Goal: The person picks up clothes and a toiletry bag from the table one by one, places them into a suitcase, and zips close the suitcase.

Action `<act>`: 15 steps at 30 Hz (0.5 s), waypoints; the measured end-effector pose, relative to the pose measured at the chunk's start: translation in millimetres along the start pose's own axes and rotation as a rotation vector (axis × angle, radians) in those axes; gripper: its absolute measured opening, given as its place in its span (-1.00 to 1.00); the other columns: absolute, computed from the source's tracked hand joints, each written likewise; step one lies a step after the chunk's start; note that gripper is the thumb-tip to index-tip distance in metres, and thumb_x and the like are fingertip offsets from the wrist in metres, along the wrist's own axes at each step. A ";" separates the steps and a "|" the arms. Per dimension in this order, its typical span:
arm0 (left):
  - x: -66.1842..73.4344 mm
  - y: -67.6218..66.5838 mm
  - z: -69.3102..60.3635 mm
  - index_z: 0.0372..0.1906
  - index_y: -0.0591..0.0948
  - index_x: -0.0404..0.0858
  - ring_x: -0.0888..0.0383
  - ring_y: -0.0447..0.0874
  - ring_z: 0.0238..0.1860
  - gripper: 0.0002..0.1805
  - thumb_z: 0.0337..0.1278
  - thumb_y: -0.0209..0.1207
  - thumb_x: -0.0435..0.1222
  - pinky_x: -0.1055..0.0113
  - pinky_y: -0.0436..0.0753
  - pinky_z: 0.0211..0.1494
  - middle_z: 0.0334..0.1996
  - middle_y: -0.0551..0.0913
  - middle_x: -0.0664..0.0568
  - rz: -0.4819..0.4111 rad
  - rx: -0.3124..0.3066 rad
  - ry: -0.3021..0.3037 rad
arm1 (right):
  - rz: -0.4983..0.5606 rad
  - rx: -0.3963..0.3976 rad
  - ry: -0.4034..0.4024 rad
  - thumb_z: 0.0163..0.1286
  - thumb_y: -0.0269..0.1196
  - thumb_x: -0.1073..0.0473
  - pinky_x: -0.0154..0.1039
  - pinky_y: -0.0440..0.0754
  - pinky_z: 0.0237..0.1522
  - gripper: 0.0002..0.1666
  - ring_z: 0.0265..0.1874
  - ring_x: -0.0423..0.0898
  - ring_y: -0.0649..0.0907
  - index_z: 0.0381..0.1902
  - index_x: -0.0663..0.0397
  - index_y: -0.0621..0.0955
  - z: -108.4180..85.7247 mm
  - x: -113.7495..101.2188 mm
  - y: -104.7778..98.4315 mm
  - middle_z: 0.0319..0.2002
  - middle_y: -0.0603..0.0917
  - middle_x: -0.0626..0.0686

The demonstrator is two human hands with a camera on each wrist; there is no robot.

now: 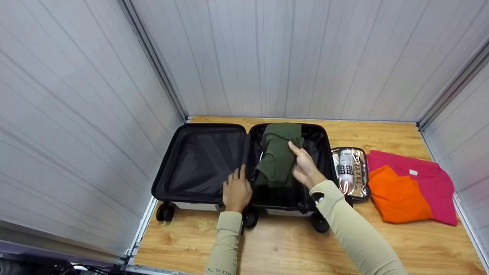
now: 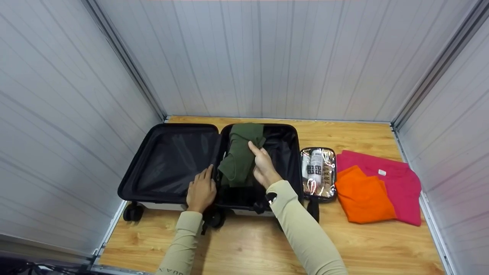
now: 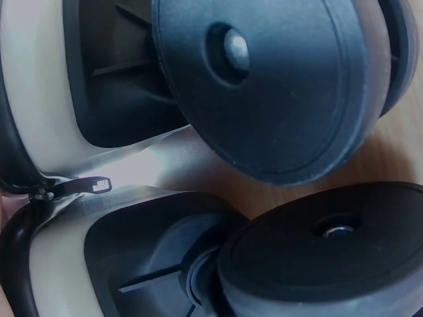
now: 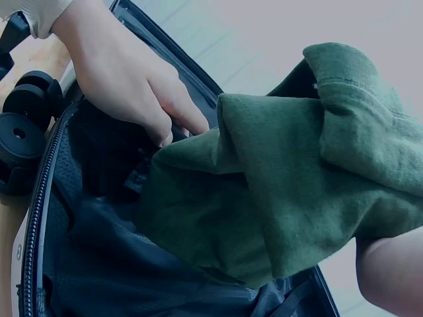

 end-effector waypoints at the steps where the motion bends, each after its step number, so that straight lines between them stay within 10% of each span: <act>1: 0.1 -0.2 0.0 0.59 0.27 -0.07 -0.15 0.49 0.36 -0.43 0.58 -0.12 -0.18 -0.16 0.54 0.27 0.41 0.49 -0.13 0.000 0.002 0.000 | -0.001 0.001 0.003 0.61 0.10 0.06 -0.24 0.60 0.24 -0.61 0.10 -0.18 0.69 0.31 -0.03 0.46 0.6 0.4 0.2 0.07 0.72 -0.10; 15: -0.2 -0.5 1.0 0.59 0.27 -0.05 -0.15 0.48 0.37 -0.42 0.56 -0.13 -0.18 -0.17 0.52 0.28 0.42 0.49 -0.13 0.007 -0.018 -0.014 | -0.003 -0.026 0.019 0.62 0.10 0.04 -0.23 0.58 0.28 -0.53 0.15 -0.17 0.66 0.40 -0.04 0.40 9.5 7.1 5.8 0.15 0.66 -0.09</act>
Point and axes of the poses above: each hand's wrist, its own z-axis towards the middle knuckle, its own y-axis out of the palm, x = y × z, the point moved 3 cm from there along z, towards the middle knuckle
